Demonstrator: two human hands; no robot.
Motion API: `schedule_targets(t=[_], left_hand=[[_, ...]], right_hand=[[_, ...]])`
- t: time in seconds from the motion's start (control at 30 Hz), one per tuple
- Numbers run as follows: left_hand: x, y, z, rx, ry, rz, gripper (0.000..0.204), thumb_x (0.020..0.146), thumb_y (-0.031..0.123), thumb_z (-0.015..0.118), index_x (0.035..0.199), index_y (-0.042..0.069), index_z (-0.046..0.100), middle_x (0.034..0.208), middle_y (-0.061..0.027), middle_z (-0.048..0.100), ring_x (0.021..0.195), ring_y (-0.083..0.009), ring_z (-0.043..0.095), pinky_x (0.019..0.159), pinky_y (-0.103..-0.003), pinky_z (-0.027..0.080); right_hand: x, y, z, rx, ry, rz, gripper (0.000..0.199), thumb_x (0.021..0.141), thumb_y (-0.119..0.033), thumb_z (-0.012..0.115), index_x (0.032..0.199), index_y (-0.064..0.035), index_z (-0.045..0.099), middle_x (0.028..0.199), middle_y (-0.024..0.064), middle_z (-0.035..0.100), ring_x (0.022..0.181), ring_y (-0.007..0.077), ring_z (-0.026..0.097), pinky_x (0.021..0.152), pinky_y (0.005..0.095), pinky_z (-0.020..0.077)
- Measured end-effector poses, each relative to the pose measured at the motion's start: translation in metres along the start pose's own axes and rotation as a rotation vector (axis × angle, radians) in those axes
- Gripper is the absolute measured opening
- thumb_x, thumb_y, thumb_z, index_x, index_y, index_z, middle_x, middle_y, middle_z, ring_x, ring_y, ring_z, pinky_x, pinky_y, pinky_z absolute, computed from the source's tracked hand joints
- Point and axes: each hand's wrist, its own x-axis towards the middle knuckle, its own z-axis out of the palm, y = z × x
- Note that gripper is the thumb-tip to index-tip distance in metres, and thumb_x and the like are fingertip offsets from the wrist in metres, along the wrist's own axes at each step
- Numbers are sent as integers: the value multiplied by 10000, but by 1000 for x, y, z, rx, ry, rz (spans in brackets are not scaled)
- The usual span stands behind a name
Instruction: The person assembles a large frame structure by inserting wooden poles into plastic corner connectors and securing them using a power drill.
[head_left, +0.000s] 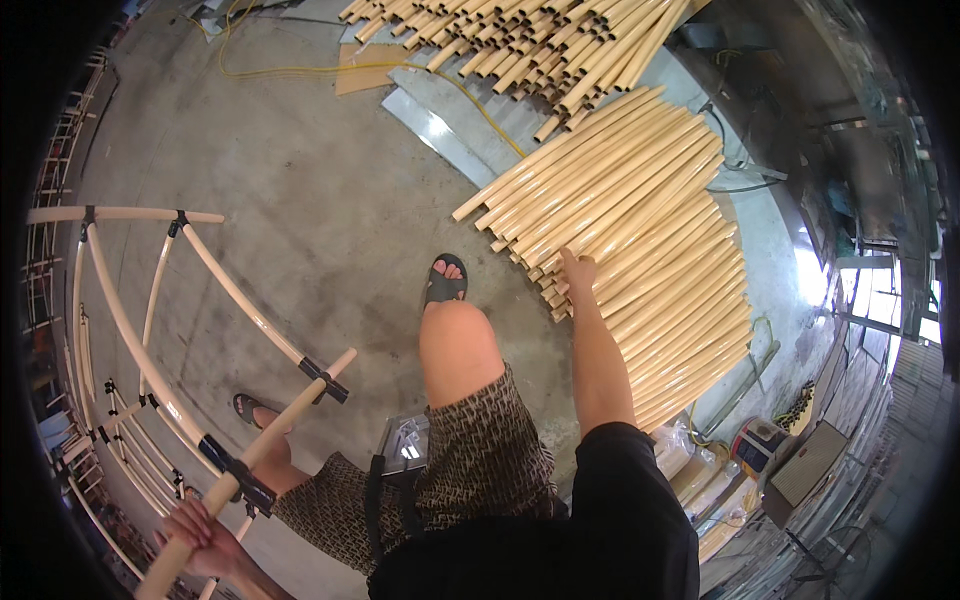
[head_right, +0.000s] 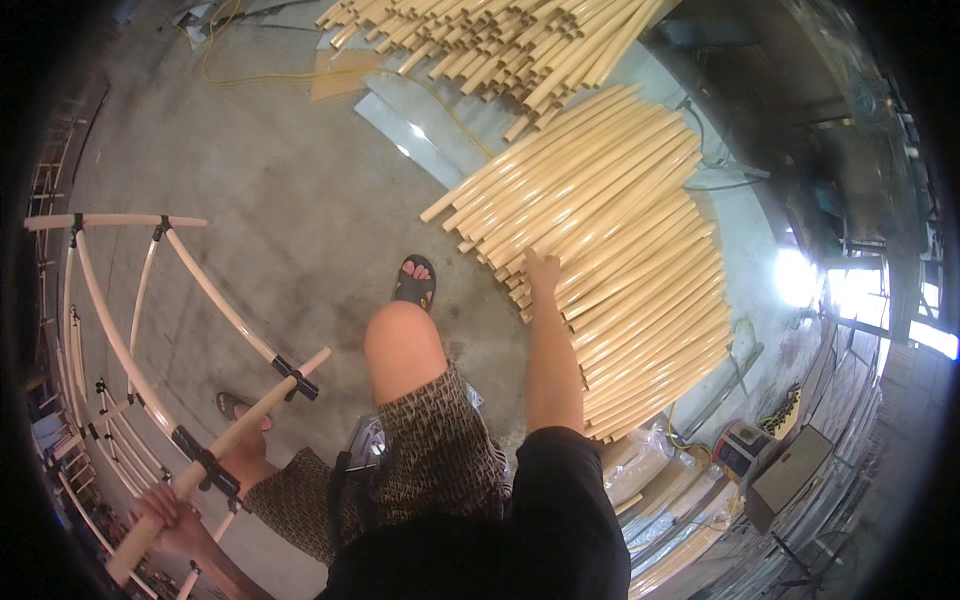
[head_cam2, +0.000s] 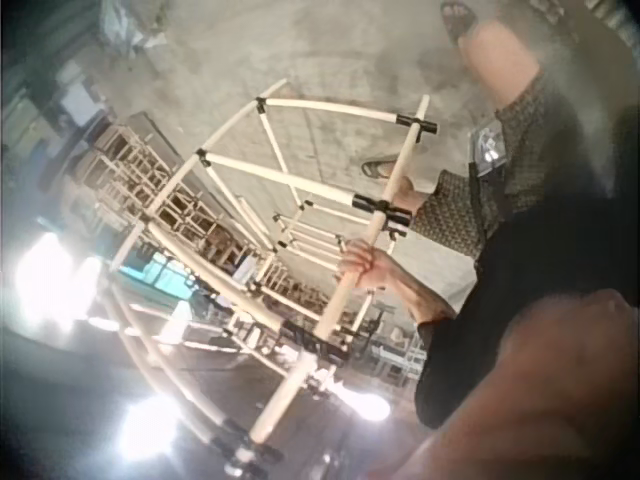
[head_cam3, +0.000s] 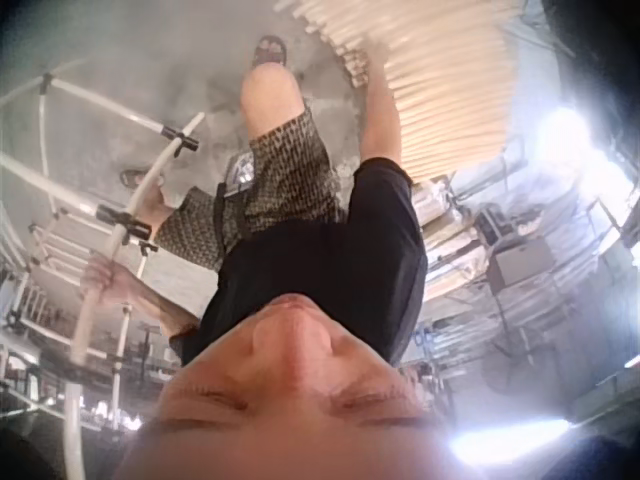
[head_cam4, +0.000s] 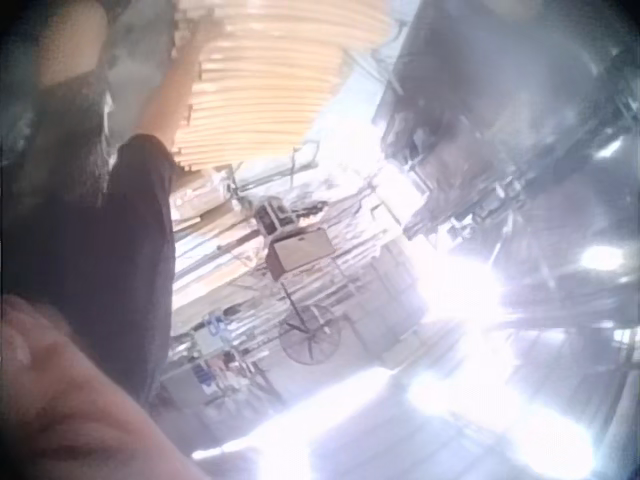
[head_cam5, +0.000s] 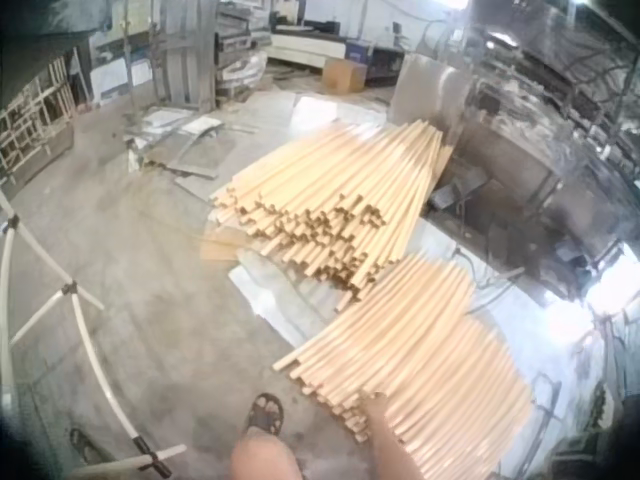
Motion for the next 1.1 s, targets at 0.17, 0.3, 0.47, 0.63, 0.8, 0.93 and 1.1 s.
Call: schedule_targets(t=[0.17,0.3,0.47,0.63,0.8,0.93,1.1], left_hand=[[3,2,8,65,95,26,447,1034,267,331,606,139,348,541,-1,297,526,-128,304,590,-298,319],[9,-5,56,233,413,60,410,957,292,389,567,166,375,487,-14,251,437,-153,240,512,-325,286],[10,-1,46,97,478,43,452,947,343,360,536,155,375,468,-8,253,425,-146,233,498,-343,293],[11,-2,31,87,340,66,462,955,360,335,555,138,403,460,-17,273,428,-151,243,500,-342,297],[3,3,31,86,393,78,459,962,349,327,569,126,408,459,-22,284,433,-150,258,496,-345,293],[7,-1,29,106,333,96,449,963,343,336,579,121,408,469,-22,291,434,-155,262,496,-351,299],[4,-3,20,69,306,151,445,958,346,355,578,119,404,488,-27,299,432,-161,275,498,-360,319]], right_hand=[[61,8,55,-430,325,21,699,684,-486,800,1002,127,693,1127,297,662,1057,395,655,905,431,544],[50,-9,67,-514,393,107,642,689,-436,801,984,123,689,1087,284,675,1032,369,669,890,415,553],[56,9,55,-307,235,65,851,674,-437,813,1148,223,560,1172,314,625,1088,391,637,966,408,504],[70,10,50,-390,249,135,758,645,-399,819,1075,186,603,1100,324,658,1041,382,662,890,415,530],[18,-19,14,-391,203,270,733,654,-342,799,1125,166,558,1154,281,638,1088,339,650,925,384,533],[21,-3,25,-633,389,213,738,701,-400,785,1193,118,598,1281,284,572,1154,376,611,976,425,501],[14,-16,35,-622,436,278,844,659,-323,811,1249,138,423,1176,250,618,1088,377,633,988,446,494]])
